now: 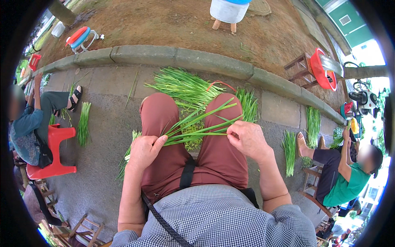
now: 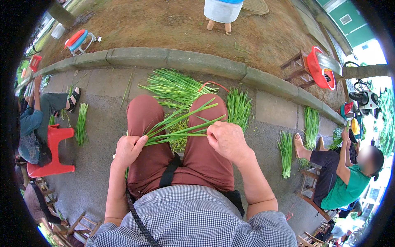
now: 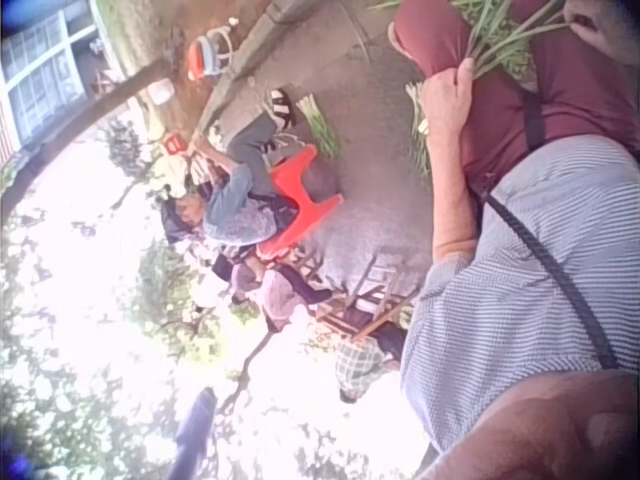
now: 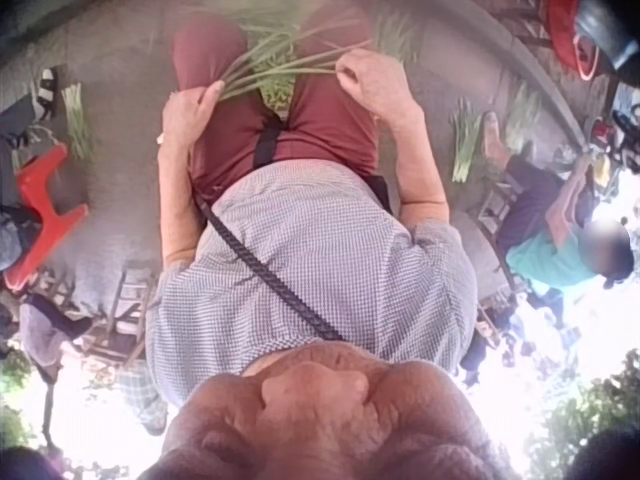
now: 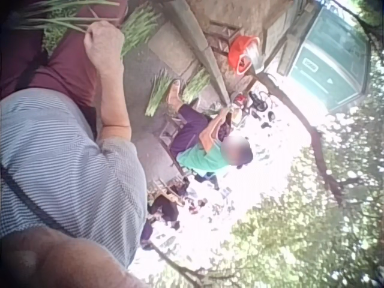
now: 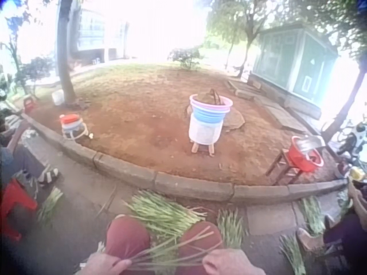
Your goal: The person cleans a bunch of green onions by hand, peeling away damaged outer layers and sorting them.
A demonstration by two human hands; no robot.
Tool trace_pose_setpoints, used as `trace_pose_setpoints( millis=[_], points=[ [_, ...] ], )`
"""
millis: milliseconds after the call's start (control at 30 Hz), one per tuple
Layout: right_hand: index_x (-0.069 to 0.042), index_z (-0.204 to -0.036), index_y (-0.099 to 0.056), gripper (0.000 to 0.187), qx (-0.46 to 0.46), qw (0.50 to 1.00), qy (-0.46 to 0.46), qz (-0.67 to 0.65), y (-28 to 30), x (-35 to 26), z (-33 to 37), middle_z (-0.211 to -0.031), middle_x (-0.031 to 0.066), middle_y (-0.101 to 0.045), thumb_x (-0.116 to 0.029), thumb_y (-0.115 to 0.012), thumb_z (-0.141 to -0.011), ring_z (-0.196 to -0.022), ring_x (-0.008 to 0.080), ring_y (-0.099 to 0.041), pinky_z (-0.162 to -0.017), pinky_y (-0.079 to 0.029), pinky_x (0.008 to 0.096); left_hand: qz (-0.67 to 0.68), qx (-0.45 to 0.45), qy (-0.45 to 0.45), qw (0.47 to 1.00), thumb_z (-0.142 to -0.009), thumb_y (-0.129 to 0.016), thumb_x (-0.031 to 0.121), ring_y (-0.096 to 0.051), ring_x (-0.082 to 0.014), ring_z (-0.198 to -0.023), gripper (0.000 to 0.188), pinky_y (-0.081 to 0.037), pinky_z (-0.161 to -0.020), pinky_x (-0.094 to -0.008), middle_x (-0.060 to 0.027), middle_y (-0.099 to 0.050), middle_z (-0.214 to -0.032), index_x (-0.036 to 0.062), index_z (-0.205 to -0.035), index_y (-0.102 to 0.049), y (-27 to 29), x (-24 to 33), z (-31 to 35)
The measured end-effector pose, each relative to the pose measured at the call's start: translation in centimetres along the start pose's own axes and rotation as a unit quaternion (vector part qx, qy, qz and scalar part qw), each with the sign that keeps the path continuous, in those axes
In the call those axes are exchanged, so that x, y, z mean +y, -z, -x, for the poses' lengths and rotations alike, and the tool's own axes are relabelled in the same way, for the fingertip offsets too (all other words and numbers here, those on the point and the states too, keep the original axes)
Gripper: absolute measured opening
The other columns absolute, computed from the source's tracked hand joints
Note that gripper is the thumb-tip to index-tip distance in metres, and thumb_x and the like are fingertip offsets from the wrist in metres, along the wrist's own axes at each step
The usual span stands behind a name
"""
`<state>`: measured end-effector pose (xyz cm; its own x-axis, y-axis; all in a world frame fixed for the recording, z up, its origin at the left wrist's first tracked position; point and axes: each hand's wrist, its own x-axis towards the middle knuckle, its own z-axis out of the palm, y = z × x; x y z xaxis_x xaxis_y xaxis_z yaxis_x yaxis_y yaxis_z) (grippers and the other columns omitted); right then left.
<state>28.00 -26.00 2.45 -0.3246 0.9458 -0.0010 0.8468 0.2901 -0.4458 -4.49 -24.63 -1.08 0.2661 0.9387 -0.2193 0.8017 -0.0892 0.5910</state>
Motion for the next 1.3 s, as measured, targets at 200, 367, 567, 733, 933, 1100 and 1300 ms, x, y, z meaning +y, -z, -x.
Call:
trace_pose_setpoints(
  millis=[200,367,567,733,933,1100,1300],
  points=[
    [-0.005,-0.075,-0.059,0.006,0.059,0.994,-0.027,-0.088,-0.1,-0.3,0.0,-0.071,0.0088,-0.059,-0.009,-0.062,-0.077,-0.065,0.0261,-0.06,-0.059,-0.048,0.0362,0.0,0.0,0.001,1.0,-0.091,-0.052,0.048,-0.057,-0.0384,-0.057,0.056,-0.045,-0.056,-0.0458,-0.0203,-0.056,-0.057,0.0011,-0.06,-0.061,-0.1,0.0,0.0],
    [-0.003,-0.078,-0.059,0.005,0.08,0.968,-0.116,-0.21,-0.2,-0.1,0.1,-0.072,0.0078,-0.059,-0.004,-0.063,-0.077,-0.06,0.0195,-0.057,-0.056,-0.046,0.0306,0.021,0.002,-0.002,1.0,-0.091,-0.052,0.047,-0.056,-0.0391,-0.055,0.057,-0.044,-0.055,-0.0464,-0.021,-0.055,-0.056,0.0005,-0.059,-0.06,-0.3,-0.3,0.0],
    [-0.003,-0.086,-0.063,0.008,0.103,0.968,-0.056,-0.222,-0.1,-0.9,0.5,-0.076,0.0093,-0.061,-0.004,-0.065,-0.078,-0.064,0.0221,-0.06,-0.058,-0.048,0.0322,0.053,-0.004,0.017,0.998,-0.092,-0.051,0.047,-0.053,-0.0394,-0.052,0.059,-0.041,-0.051,-0.046,-0.0219,-0.051,-0.055,-0.0012,-0.058,-0.056,-0.3,-0.6,-0.1],
    [-0.005,-0.092,-0.063,0.012,0.048,0.98,0.047,-0.185,-1.9,-3.1,0.7,-0.081,0.0106,-0.062,-0.004,-0.064,-0.08,-0.072,0.0302,-0.062,-0.064,-0.051,0.0381,0.054,-0.004,0.008,0.999,-0.092,-0.051,0.047,-0.052,-0.0392,-0.052,0.059,-0.041,-0.051,-0.0458,-0.0219,-0.051,-0.054,-0.0012,-0.058,-0.056,-0.3,-0.4,-0.2],
    [-0.002,-0.089,-0.061,0.011,0.027,0.974,0.113,-0.193,-3.5,-4.0,0.2,-0.091,0.0101,-0.06,-0.005,-0.064,-0.079,-0.084,0.0283,-0.061,-0.072,-0.051,0.0375,0.048,-0.006,0.008,0.999,-0.092,-0.052,0.047,-0.053,-0.039,-0.052,0.059,-0.041,-0.051,-0.0456,-0.0219,-0.052,-0.055,-0.0011,-0.058,-0.057,-0.2,-0.5,-0.2],
    [-0.005,-0.083,-0.062,0.008,0.076,0.984,0.074,-0.143,-2.6,-3.7,-0.3,-0.085,0.0085,-0.061,-0.009,-0.067,-0.079,-0.078,0.0268,-0.062,-0.068,-0.051,0.0358,0.044,-0.006,0.011,0.999,-0.091,-0.052,0.046,-0.054,-0.0389,-0.054,0.058,-0.042,-0.052,-0.0457,-0.0214,-0.053,-0.056,-0.0009,-0.059,-0.058,-0.1,-0.4,-0.1],
    [-0.008,-0.084,-0.065,0.006,0.19,0.979,0.0,-0.07,-0.9,-0.6,-2.0,-0.08,0.0069,-0.062,-0.01,-0.068,-0.079,-0.072,0.0253,-0.063,-0.063,-0.051,0.0344,0.046,-0.001,0.005,0.999,-0.091,-0.052,0.045,-0.055,-0.039,-0.054,0.057,-0.042,-0.053,-0.0456,-0.0218,-0.054,-0.056,-0.001,-0.059,-0.059,-0.2,-0.4,-0.2]
  ],
)
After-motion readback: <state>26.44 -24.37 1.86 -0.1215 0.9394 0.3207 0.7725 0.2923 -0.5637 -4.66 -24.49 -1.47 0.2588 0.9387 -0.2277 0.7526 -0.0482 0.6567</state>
